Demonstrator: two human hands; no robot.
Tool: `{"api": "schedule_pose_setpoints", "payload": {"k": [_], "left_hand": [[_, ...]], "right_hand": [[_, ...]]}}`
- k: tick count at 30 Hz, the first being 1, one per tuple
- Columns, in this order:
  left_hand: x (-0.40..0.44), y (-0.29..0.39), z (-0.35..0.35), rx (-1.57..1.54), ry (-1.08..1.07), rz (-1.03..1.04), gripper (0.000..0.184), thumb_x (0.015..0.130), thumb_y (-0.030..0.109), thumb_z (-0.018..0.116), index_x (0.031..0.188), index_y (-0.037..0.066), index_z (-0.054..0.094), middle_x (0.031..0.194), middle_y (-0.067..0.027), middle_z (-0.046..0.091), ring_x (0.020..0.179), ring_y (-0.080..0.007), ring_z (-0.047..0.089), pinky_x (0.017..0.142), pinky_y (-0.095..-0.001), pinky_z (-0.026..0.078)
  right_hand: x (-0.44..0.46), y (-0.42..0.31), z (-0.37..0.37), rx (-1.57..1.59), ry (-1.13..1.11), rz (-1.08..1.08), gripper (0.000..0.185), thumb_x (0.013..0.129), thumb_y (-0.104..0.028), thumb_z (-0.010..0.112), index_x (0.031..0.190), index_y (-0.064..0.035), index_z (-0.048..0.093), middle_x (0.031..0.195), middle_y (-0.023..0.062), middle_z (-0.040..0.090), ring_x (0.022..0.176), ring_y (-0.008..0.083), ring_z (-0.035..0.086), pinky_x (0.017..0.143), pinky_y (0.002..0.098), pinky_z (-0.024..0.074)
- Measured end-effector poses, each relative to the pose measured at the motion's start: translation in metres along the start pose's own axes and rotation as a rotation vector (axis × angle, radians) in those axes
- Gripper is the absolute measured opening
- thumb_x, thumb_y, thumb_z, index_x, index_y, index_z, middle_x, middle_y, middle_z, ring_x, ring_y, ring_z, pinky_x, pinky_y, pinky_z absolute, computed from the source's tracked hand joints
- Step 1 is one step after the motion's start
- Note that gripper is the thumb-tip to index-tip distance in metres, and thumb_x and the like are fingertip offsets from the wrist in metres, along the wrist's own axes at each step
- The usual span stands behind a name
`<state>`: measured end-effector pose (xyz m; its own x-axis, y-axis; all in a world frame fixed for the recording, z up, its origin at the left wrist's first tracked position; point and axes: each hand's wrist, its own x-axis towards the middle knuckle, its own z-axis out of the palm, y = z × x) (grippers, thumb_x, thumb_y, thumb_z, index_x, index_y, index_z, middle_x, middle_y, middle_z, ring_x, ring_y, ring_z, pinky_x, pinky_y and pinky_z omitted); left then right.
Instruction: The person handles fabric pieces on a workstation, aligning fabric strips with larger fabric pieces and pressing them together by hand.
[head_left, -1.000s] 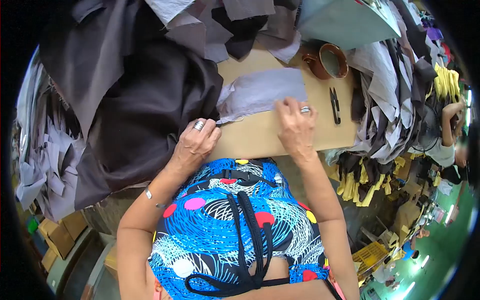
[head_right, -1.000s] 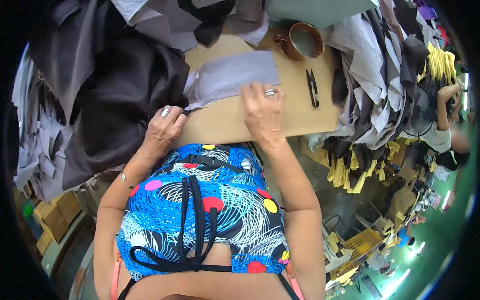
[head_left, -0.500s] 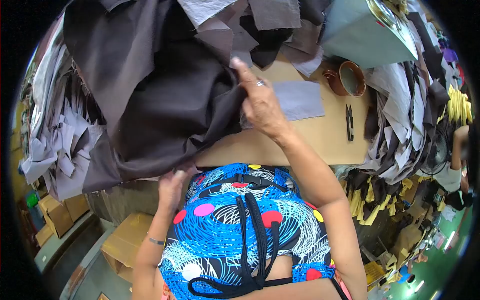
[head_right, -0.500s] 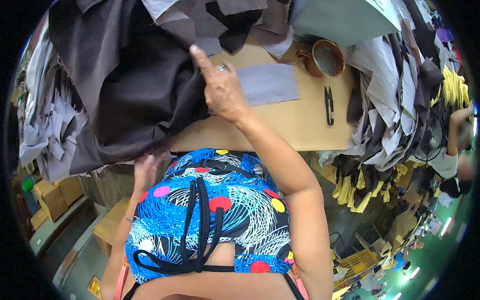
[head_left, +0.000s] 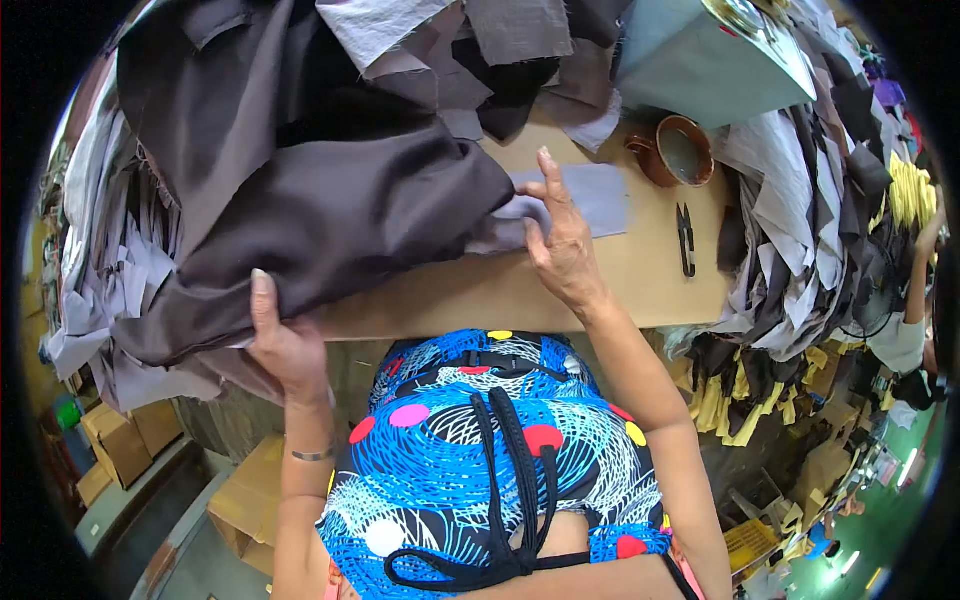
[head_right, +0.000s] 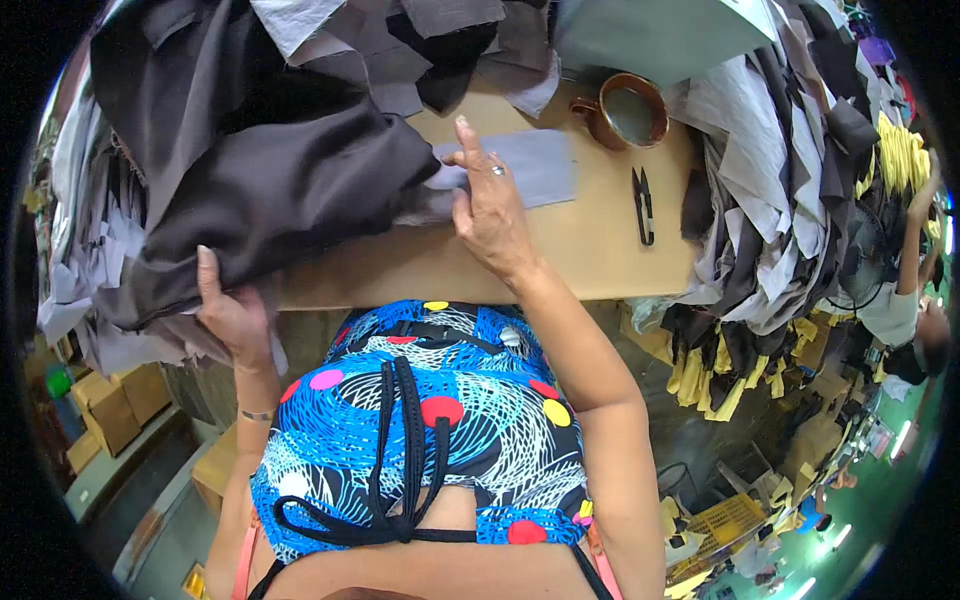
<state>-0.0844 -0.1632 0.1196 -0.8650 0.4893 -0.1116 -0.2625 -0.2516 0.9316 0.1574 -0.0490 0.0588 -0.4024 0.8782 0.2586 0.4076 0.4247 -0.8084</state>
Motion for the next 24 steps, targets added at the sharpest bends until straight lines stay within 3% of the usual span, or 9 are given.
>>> {"api": "schedule_pose_setpoints", "payload": {"k": [1,3,5,8,11,13,17,20,24], "left_hand": [[0.007,0.004,-0.003,0.115,-0.029,0.102,0.045,0.079,0.005,0.064,0.121,0.001,0.049,0.119,-0.0113,0.054,0.106,-0.0217,0.054,0.094,-0.0348,0.043],[0.027,0.021,-0.022,0.9,-0.062,0.627,0.05,0.07,-0.001,0.067,0.118,0.002,0.054,0.112,-0.014,0.059,0.098,-0.0236,0.058,0.089,-0.0339,0.046],[0.052,0.054,-0.038,1.388,0.105,1.034,0.053,0.064,-0.003,0.071,0.115,0.001,0.057,0.102,-0.0158,0.065,0.087,-0.0248,0.063,0.083,-0.0329,0.049],[0.1,0.115,-0.054,1.412,0.307,1.346,0.056,0.055,-0.004,0.077,0.108,0.002,0.062,0.09,-0.0174,0.067,0.082,-0.0254,0.066,0.075,-0.0353,0.052],[0.124,0.166,-0.042,1.439,0.15,1.579,0.05,0.059,-0.002,0.072,0.108,0.003,0.061,0.091,-0.0168,0.066,0.08,-0.0265,0.065,0.074,-0.0362,0.052],[0.123,0.164,-0.015,1.491,-0.162,1.614,0.046,0.062,-0.001,0.069,0.107,0.003,0.061,0.092,-0.0164,0.066,0.079,-0.0272,0.065,0.073,-0.0368,0.051],[0.102,0.086,0.039,1.652,-0.819,1.415,0.039,0.067,0.001,0.062,0.106,0.004,0.059,0.093,-0.0157,0.065,0.077,-0.0286,0.064,0.071,-0.0379,0.05],[0.09,0.012,0.054,1.777,-1.074,1.276,0.034,0.071,0.003,0.058,0.106,0.005,0.058,0.094,-0.0151,0.064,0.076,-0.0297,0.063,0.069,-0.0388,0.049],[0.071,-0.026,0.056,1.79,-1.264,0.972,0.03,0.075,0.0,0.047,0.103,0.007,0.054,0.097,-0.0131,0.059,0.077,-0.0295,0.06,0.068,-0.0398,0.046]], "right_hand": [[-0.003,0.002,-0.001,-0.006,0.014,0.011,0.078,0.072,0.012,0.048,0.142,-0.0102,0.023,0.107,0.0136,0.059,0.101,0.0279,0.057,0.092,0.0364,0.0418],[-0.006,0.005,-0.004,-0.018,0.047,0.033,0.078,0.072,0.012,0.048,0.142,-0.0102,0.024,0.104,0.012,0.06,0.101,0.0265,0.058,0.093,0.0361,0.0414],[-0.01,0.007,-0.009,0.003,0.061,0.066,0.076,0.072,0.012,0.048,0.142,-0.0101,0.024,0.102,0.011,0.06,0.097,0.0245,0.059,0.092,0.035,0.0424],[-0.015,0.012,-0.018,0.002,0.08,0.132,0.074,0.073,0.011,0.047,0.141,-0.0095,0.026,0.101,0.0095,0.061,0.091,0.02,0.059,0.088,0.033,0.044],[-0.013,0.013,-0.028,0.088,0.124,0.202,0.071,0.075,0.01,0.046,0.141,-0.0087,0.026,0.101,0.0086,0.06,0.087,0.0161,0.057,0.086,0.0308,0.0446],[-0.008,0.012,-0.033,0.195,0.182,0.236,0.071,0.075,0.01,0.045,0.141,-0.0087,0.026,0.101,0.0082,0.06,0.086,0.0147,0.056,0.084,0.0293,0.0445],[0.003,0.011,-0.04,0.44,0.349,0.239,0.071,0.076,0.01,0.043,0.142,-0.0086,0.022,0.101,0.008,0.059,0.085,0.0133,0.055,0.083,0.0276,0.0441],[0.006,0.011,-0.048,0.566,0.471,0.216,0.069,0.081,0.009,0.04,0.142,-0.0069,0.015,0.105,0.0113,0.058,0.086,0.0133,0.055,0.084,0.0274,0.0437],[-0.001,0.014,-0.054,0.656,0.622,0.226,0.068,0.081,0.009,0.041,0.142,-0.0065,0.015,0.11,0.0132,0.055,0.088,0.0127,0.055,0.085,0.028,0.0433]]}}
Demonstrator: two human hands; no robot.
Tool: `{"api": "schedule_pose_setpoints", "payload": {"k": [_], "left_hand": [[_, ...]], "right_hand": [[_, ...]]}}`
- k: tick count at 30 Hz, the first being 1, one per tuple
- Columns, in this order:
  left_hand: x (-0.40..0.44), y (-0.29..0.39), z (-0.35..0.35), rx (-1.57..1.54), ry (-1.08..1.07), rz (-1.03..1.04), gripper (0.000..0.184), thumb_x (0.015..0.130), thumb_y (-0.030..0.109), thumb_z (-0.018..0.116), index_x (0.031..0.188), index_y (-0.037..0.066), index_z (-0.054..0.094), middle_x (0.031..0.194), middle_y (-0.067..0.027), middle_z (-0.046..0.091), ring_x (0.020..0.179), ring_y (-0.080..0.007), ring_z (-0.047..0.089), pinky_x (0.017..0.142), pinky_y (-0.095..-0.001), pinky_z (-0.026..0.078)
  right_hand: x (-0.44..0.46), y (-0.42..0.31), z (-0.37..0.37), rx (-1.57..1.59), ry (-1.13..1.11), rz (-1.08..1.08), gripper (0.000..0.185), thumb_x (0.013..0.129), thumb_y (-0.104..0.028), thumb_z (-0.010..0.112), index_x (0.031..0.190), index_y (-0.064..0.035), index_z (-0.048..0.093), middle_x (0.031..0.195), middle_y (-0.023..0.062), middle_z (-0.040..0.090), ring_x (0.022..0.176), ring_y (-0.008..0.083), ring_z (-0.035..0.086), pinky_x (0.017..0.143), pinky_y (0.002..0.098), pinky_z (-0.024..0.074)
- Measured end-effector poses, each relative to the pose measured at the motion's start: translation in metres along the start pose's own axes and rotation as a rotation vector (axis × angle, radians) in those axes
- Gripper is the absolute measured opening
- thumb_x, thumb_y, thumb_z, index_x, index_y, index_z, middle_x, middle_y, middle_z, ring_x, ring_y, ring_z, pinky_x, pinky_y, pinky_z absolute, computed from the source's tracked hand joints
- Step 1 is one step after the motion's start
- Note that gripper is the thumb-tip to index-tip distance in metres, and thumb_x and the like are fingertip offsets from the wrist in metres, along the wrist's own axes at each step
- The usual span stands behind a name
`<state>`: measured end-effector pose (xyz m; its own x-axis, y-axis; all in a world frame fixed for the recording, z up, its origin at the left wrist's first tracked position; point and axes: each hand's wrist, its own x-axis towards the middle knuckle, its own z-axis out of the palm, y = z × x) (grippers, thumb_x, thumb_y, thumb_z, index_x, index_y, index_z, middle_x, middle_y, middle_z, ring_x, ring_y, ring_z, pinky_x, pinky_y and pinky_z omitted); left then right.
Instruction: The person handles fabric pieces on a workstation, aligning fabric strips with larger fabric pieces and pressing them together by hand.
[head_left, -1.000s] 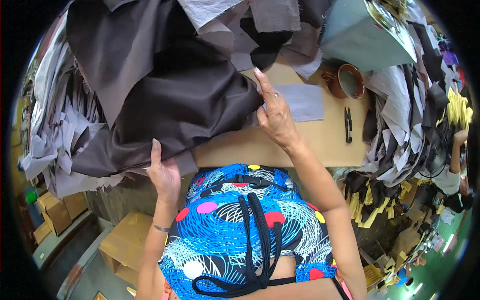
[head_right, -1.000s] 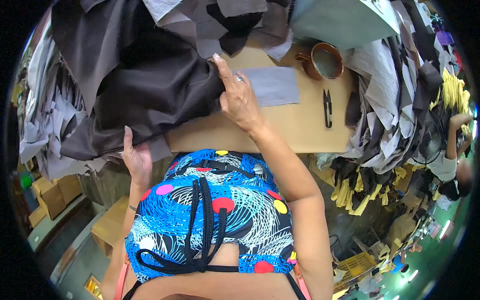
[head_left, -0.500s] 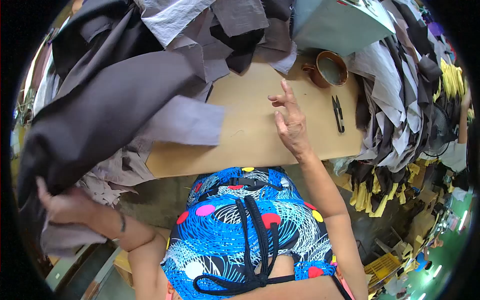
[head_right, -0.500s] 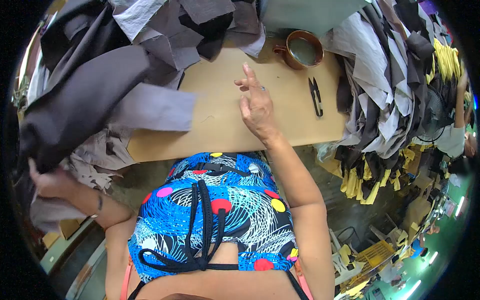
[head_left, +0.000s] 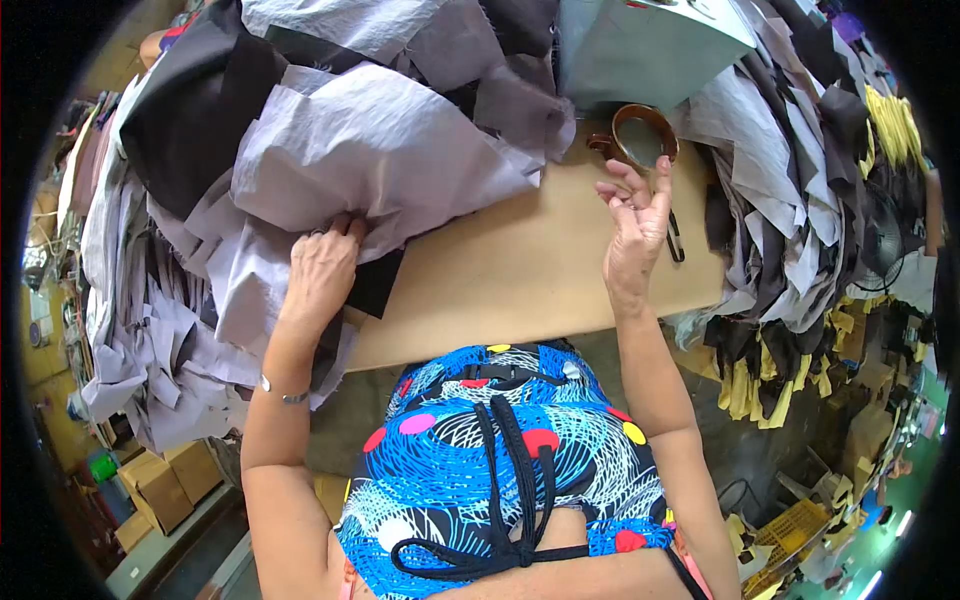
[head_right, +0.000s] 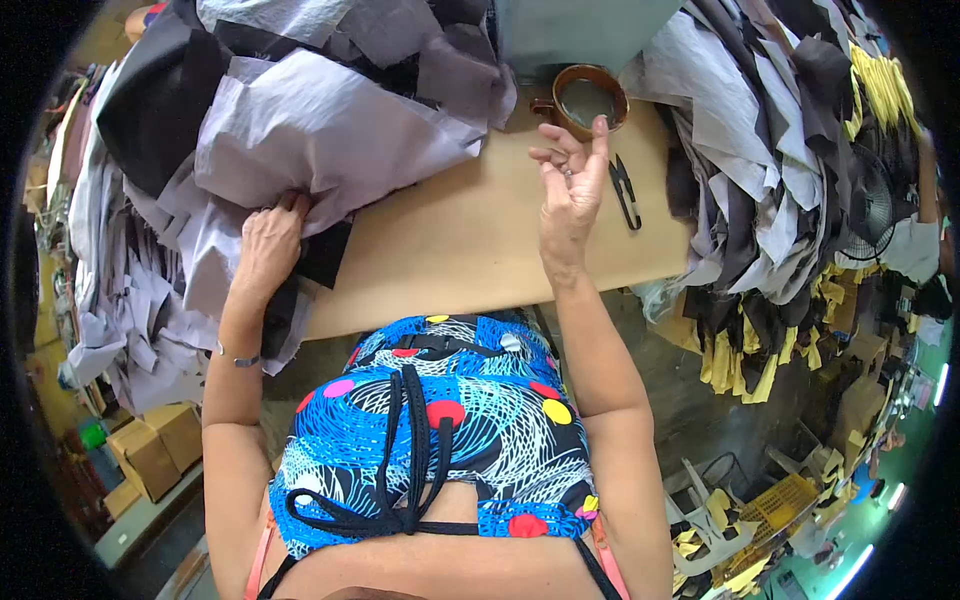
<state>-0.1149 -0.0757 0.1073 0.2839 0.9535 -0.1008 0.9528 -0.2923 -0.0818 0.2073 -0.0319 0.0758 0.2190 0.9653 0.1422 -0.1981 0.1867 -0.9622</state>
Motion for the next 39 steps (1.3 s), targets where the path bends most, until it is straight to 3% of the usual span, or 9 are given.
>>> {"api": "schedule_pose_setpoints", "payload": {"k": [4,10,15,18,19,23,26,31,39], "left_hand": [[-0.003,0.004,0.007,0.022,0.09,-0.023,0.017,0.075,0.002,0.049,0.092,0.005,0.053,0.084,-0.0114,0.058,0.073,-0.0273,0.06,0.068,-0.0379,0.044],[-0.007,0.013,0.0,-0.029,0.189,-0.047,0.021,0.068,-0.004,0.052,0.086,0.006,0.047,0.082,-0.0107,0.054,0.079,-0.0274,0.055,0.069,-0.0381,0.04],[-0.017,0.015,0.003,-0.213,0.246,-0.073,0.028,0.065,-0.009,0.048,0.09,0.004,0.048,0.083,-0.0125,0.053,0.082,-0.0307,0.053,0.07,-0.0397,0.041],[-0.03,0.008,-0.009,-0.37,0.244,-0.159,0.031,0.063,-0.012,0.046,0.089,0.003,0.049,0.083,-0.0144,0.054,0.082,-0.0336,0.054,0.07,-0.0409,0.041],[-0.037,0.005,-0.02,-0.432,0.227,-0.2,0.032,0.062,-0.013,0.044,0.089,0.003,0.049,0.084,-0.0155,0.055,0.082,-0.0349,0.054,0.071,-0.0416,0.041],[-0.048,-0.005,-0.061,-0.516,0.271,-0.334,0.035,0.062,-0.014,0.042,0.092,0.001,0.052,0.087,-0.0194,0.057,0.086,-0.0371,0.056,0.076,-0.0401,0.042],[-0.036,-0.01,-0.055,-0.404,0.286,-0.272,0.037,0.064,-0.012,0.042,0.097,0.001,0.052,0.092,-0.0195,0.058,0.09,-0.0367,0.056,0.078,-0.04,0.043],[-0.007,-0.01,-0.018,-0.323,0.187,-0.169,0.037,0.068,-0.01,0.042,0.102,0.002,0.05,0.096,-0.0186,0.059,0.093,-0.0354,0.056,0.08,-0.041,0.044],[-0.011,-0.02,0.008,-0.317,0.102,-0.202,0.04,0.066,-0.009,0.042,0.104,0.001,0.049,0.095,-0.0202,0.058,0.092,-0.038,0.055,0.08,-0.0438,0.043]], "right_hand": [[-0.009,-0.007,0.001,-0.179,-0.062,-0.07,0.068,0.078,0.01,0.042,0.141,-0.006,0.02,0.113,0.01,0.055,0.094,0.0144,0.054,0.088,0.0298,0.0421],[0.004,0.012,0.022,-0.558,-0.31,-0.118,0.078,0.07,0.012,0.044,0.142,-0.0104,0.022,0.108,0.0101,0.057,0.105,0.0237,0.054,0.092,0.0333,0.0411],[0.025,0.028,0.037,-0.864,-0.439,-0.146,0.081,0.069,0.003,0.053,0.142,-0.013,0.022,0.096,0.0177,0.059,0.091,0.0328,0.056,0.082,0.0383,0.0454],[0.02,0.008,0.044,-0.694,-0.559,-0.15,0.078,0.07,0.004,0.052,0.141,-0.0114,0.024,0.093,0.0164,0.059,0.081,0.0331,0.058,0.077,0.0396,0.0465],[0.014,-0.013,0.05,-0.634,-0.56,-0.142,0.073,0.072,0.003,0.053,0.139,-0.0106,0.029,0.087,0.0134,0.059,0.071,0.0265,0.058,0.071,0.0358,0.047],[0.019,-0.066,0.058,-0.274,-0.599,0.02,0.067,0.074,0.001,0.055,0.137,-0.011,0.034,0.084,0.0057,0.055,0.069,0.0112,0.05,0.067,0.0255,0.0438],[0.041,-0.045,0.06,-0.396,-0.638,0.064,0.069,0.077,0.005,0.052,0.14,-0.0081,0.028,0.083,0.0014,0.055,0.074,0.0078,0.049,0.069,0.0196,0.0396],[0.057,0.012,0.048,-0.436,-0.68,0.231,0.075,0.075,0.001,0.059,0.141,-0.0098,0.025,0.084,0.0029,0.054,0.077,0.0083,0.049,0.07,0.0226,0.0411],[-0.008,0.002,0.019,-0.843,-0.682,-0.528,0.072,0.068,0.002,0.059,0.135,-0.0117,0.037,0.09,0.0116,0.06,0.075,0.0293,0.056,0.072,0.037,0.0459]]}}
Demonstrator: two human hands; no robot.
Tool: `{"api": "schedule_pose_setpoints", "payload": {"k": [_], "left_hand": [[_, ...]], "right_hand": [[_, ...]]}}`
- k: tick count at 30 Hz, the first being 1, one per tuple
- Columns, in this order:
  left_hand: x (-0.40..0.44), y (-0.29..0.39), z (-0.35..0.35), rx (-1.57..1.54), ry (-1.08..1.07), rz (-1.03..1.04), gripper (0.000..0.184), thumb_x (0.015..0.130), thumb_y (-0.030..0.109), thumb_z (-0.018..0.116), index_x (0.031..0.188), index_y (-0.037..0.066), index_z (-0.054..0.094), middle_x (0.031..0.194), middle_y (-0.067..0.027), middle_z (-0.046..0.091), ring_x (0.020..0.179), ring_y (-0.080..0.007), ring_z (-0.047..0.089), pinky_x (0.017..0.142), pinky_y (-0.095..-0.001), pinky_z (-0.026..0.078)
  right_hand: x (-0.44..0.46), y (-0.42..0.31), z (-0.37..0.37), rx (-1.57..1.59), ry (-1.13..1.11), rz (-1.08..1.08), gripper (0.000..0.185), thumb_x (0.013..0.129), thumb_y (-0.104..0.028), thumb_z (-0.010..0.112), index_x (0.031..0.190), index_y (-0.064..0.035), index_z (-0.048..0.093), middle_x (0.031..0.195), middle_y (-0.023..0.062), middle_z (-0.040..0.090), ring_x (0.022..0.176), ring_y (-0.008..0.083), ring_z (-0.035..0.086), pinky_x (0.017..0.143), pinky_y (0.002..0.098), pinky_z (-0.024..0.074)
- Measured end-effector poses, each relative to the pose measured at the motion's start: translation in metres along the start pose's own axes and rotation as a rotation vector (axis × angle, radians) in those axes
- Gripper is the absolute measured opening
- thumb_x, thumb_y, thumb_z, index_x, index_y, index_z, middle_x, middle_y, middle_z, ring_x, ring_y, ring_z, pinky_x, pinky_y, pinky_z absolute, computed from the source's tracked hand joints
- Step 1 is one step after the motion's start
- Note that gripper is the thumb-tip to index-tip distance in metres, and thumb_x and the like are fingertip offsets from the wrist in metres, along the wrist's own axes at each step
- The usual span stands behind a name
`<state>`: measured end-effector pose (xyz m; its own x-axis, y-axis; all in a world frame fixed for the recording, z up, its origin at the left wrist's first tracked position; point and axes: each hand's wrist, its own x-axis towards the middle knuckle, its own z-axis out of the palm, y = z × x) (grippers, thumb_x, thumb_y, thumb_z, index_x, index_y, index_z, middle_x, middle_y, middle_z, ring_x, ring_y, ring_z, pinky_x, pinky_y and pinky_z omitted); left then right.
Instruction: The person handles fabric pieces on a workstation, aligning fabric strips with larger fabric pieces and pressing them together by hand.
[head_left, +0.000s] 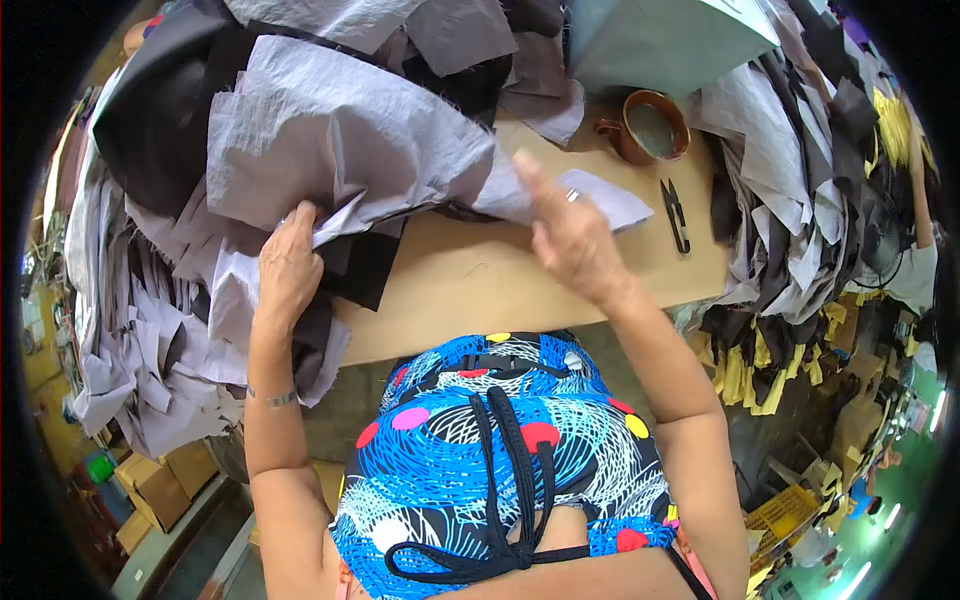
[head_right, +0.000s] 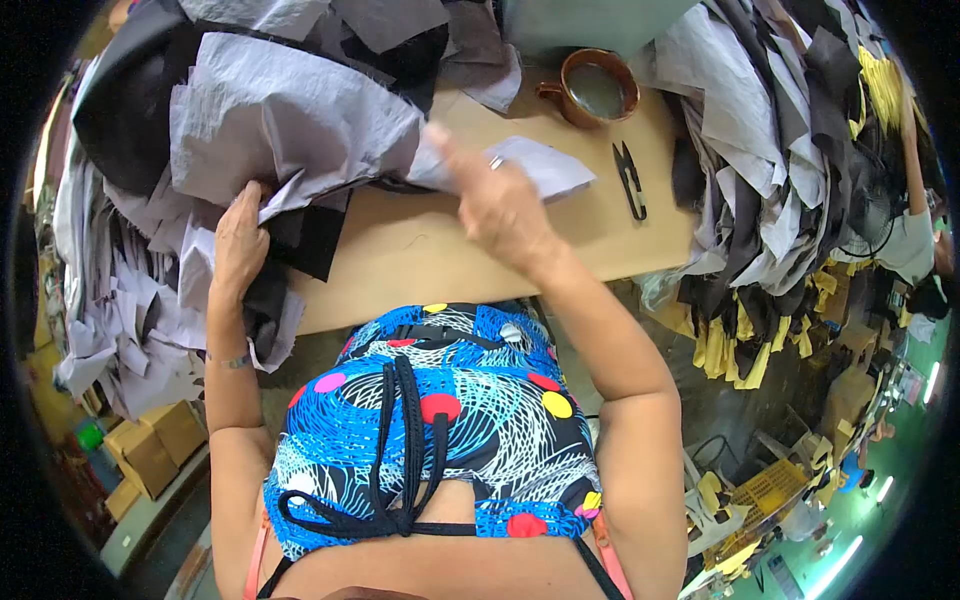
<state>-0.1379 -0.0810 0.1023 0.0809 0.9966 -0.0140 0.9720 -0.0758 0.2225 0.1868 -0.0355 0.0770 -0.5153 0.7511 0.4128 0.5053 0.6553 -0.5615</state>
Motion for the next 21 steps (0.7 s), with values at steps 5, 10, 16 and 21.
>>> {"api": "schedule_pose_setpoints", "payload": {"k": [5,10,16,21], "left_hand": [[-0.002,0.001,0.011,0.026,0.009,-0.015,0.043,0.065,-0.009,0.042,0.106,0.0,0.049,0.098,-0.0208,0.058,0.092,-0.0387,0.054,0.081,-0.0443,0.043],[-0.002,0.003,0.007,-0.008,-0.044,-0.066,0.045,0.064,-0.009,0.041,0.108,0.0,0.049,0.101,-0.0225,0.057,0.098,-0.0396,0.053,0.084,-0.0449,0.042],[-0.002,0.001,0.008,-0.005,-0.025,-0.046,0.043,0.064,-0.01,0.041,0.105,0.001,0.05,0.097,-0.02,0.058,0.093,-0.0386,0.054,0.08,-0.0448,0.043],[-0.003,0.004,0.007,-0.003,-0.021,-0.028,0.04,0.064,-0.009,0.041,0.102,0.001,0.05,0.097,-0.02,0.058,0.092,-0.0383,0.054,0.079,-0.0448,0.043]], "right_hand": [[-0.035,-0.014,0.019,-0.159,-0.09,-0.16,0.056,0.074,-0.006,0.056,0.129,-0.0142,0.046,0.098,0.0103,0.061,0.075,0.0235,0.056,0.072,0.0356,0.0467],[-0.045,-0.016,0.024,-0.126,-0.014,-0.192,0.052,0.077,-0.007,0.056,0.128,-0.0128,0.045,0.098,0.012,0.062,0.075,0.0253,0.058,0.074,0.0377,0.0479],[-0.051,-0.006,0.023,-0.11,0.014,-0.075,0.063,0.072,-0.006,0.058,0.132,-0.0102,0.043,0.103,0.0124,0.06,0.081,0.0252,0.058,0.076,0.0373,0.0476],[-0.04,-0.006,0.005,-0.019,-0.049,0.115,0.082,0.066,-0.006,0.067,0.138,-0.0098,0.03,0.11,0.0125,0.057,0.095,0.0309,0.056,0.089,0.0431,0.0418]]}}
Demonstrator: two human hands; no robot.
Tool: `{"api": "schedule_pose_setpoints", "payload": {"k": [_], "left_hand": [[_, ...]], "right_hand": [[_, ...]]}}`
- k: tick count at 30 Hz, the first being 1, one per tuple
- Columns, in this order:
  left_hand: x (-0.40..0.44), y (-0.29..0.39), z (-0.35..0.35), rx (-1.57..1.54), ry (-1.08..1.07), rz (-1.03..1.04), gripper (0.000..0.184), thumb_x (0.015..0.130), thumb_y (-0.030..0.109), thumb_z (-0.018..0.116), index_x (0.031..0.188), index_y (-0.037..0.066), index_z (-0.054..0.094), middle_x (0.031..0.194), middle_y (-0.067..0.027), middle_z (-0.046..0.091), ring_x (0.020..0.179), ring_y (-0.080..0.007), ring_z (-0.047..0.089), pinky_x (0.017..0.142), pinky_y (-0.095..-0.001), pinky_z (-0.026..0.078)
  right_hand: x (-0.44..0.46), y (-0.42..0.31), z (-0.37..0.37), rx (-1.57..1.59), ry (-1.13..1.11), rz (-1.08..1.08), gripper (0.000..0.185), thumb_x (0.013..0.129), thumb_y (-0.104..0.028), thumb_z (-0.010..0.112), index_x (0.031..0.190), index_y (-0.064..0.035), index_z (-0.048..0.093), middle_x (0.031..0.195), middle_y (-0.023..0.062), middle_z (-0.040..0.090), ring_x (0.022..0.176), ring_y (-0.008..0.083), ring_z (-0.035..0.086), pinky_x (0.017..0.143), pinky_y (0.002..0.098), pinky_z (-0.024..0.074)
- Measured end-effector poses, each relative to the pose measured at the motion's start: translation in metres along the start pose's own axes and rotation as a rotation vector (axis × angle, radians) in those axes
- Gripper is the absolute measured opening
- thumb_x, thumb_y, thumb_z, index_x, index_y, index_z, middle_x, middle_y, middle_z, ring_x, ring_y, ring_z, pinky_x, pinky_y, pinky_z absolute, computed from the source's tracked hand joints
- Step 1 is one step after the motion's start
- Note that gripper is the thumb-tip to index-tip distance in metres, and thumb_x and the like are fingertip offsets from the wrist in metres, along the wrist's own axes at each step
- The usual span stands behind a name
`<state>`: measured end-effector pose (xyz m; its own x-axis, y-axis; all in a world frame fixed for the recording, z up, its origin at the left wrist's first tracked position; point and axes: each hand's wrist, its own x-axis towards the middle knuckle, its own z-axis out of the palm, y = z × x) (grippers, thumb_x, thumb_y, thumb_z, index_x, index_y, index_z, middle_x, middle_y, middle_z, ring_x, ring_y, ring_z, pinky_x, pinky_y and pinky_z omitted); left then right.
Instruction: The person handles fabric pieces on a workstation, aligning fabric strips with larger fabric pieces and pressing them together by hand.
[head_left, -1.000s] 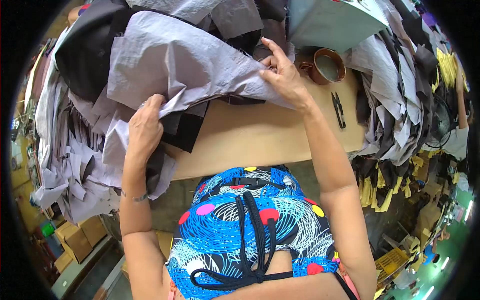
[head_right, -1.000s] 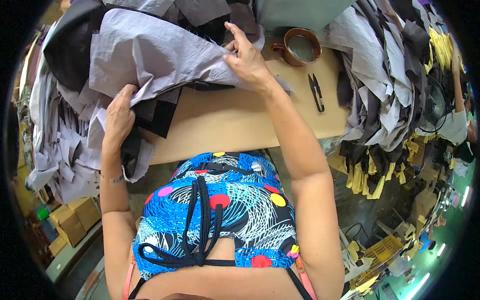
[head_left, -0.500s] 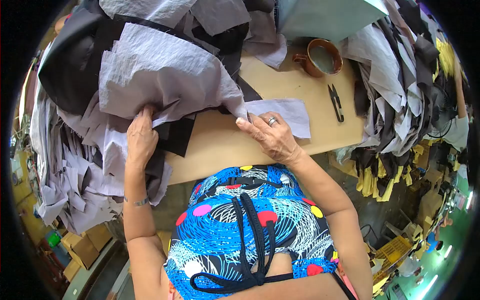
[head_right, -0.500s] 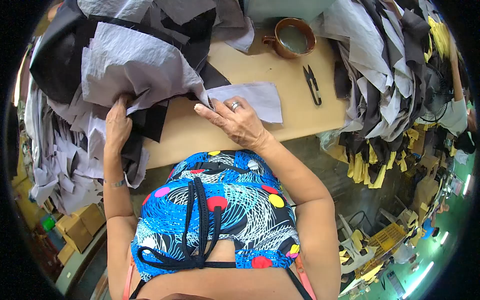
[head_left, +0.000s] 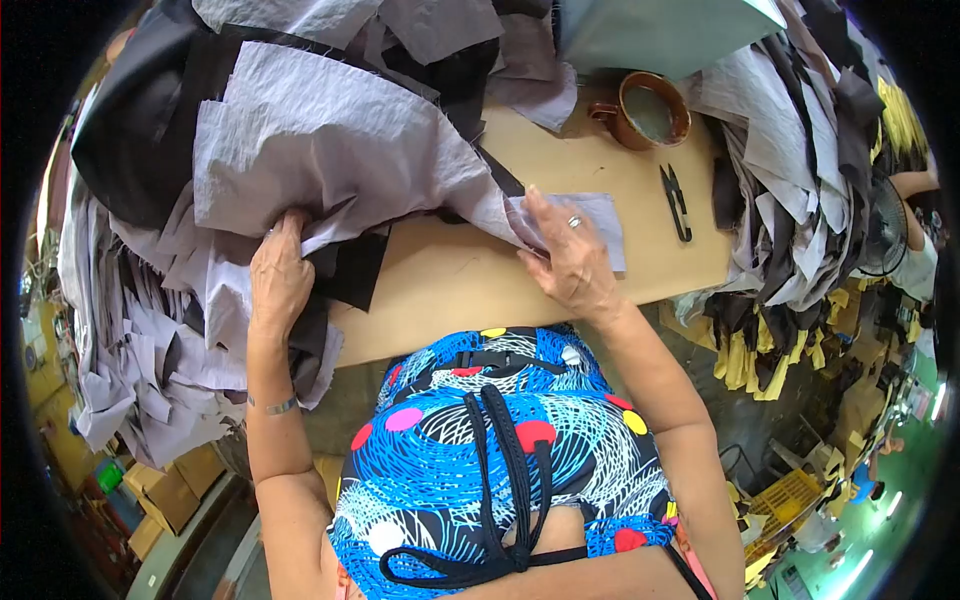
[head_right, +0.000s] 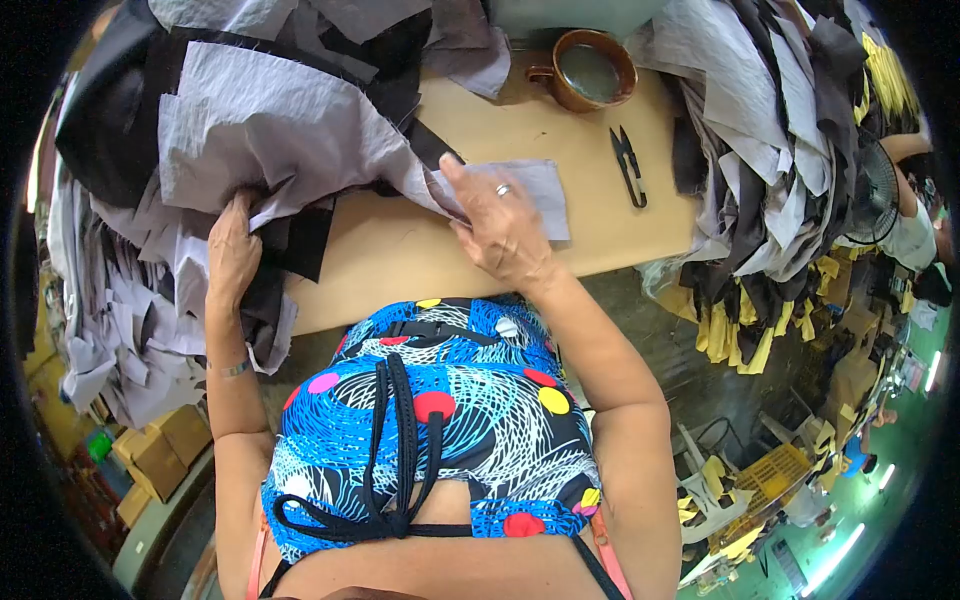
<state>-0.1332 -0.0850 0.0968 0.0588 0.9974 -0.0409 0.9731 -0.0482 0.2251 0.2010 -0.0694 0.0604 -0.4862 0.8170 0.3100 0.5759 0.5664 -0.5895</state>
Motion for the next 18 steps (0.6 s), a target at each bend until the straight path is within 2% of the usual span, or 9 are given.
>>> {"api": "schedule_pose_setpoints", "payload": {"k": [4,7,10,13,16,18], "left_hand": [[-0.001,0.002,-0.001,0.013,0.001,-0.002,0.038,0.065,-0.009,0.042,0.101,0.001,0.05,0.095,-0.0201,0.058,0.091,-0.0383,0.054,0.078,-0.045,0.043],[-0.002,0.004,-0.001,0.011,-0.008,-0.016,0.04,0.065,-0.009,0.041,0.103,0.0,0.05,0.096,-0.0209,0.058,0.093,-0.0388,0.054,0.079,-0.045,0.042],[-0.003,0.003,-0.001,0.001,-0.038,-0.047,0.045,0.064,-0.009,0.04,0.107,-0.001,0.049,0.099,-0.0226,0.056,0.096,-0.0399,0.053,0.082,-0.0446,0.041],[-0.003,0.001,0.0,0.011,-0.052,-0.061,0.044,0.064,-0.008,0.04,0.107,-0.001,0.049,0.099,-0.0227,0.056,0.096,-0.0399,0.053,0.082,-0.0445,0.041],[-0.003,0.002,-0.001,-0.003,-0.054,-0.059,0.044,0.064,-0.008,0.04,0.107,-0.002,0.049,0.099,-0.023,0.056,0.096,-0.0401,0.053,0.083,-0.0446,0.041],[-0.003,0.002,-0.001,-0.002,-0.061,-0.059,0.044,0.064,-0.008,0.04,0.107,-0.002,0.049,0.099,-0.0233,0.056,0.096,-0.0403,0.053,0.083,-0.0446,0.041]], "right_hand": [[0.004,0.008,0.0,-0.12,-0.13,0.061,0.088,0.067,-0.012,0.07,0.141,-0.0112,0.022,0.124,0.0144,0.05,0.11,0.034,0.05,0.097,0.0487,0.0339],[0.003,0.005,-0.006,-0.151,-0.289,0.084,0.086,0.073,-0.031,0.07,0.141,-0.0088,0.023,0.138,0.0159,0.039,0.124,0.0334,0.041,0.103,0.0498,0.0271],[-0.004,0.012,-0.005,-0.058,-0.19,0.028,0.085,0.075,-0.043,0.064,0.142,-0.011,0.022,0.133,0.0162,0.044,0.118,0.0367,0.044,0.102,0.0501,0.028],[-0.007,0.018,-0.009,-0.055,-0.194,0.048,0.083,0.079,-0.057,0.054,0.141,-0.0106,0.024,0.132,0.0168,0.045,0.119,0.0366,0.044,0.103,0.0508,0.0261],[-0.007,0.025,-0.015,0.014,-0.208,0.132,0.081,0.08,-0.061,0.046,0.141,-0.0108,0.026,0.129,0.0178,0.048,0.118,0.036,0.046,0.102,0.0508,0.0267],[-0.006,0.03,-0.02,0.033,-0.187,0.147,0.076,0.082,-0.055,0.05,0.14,-0.0111,0.028,0.128,0.0176,0.049,0.117,0.0352,0.047,0.102,0.0502,0.0276]]}}
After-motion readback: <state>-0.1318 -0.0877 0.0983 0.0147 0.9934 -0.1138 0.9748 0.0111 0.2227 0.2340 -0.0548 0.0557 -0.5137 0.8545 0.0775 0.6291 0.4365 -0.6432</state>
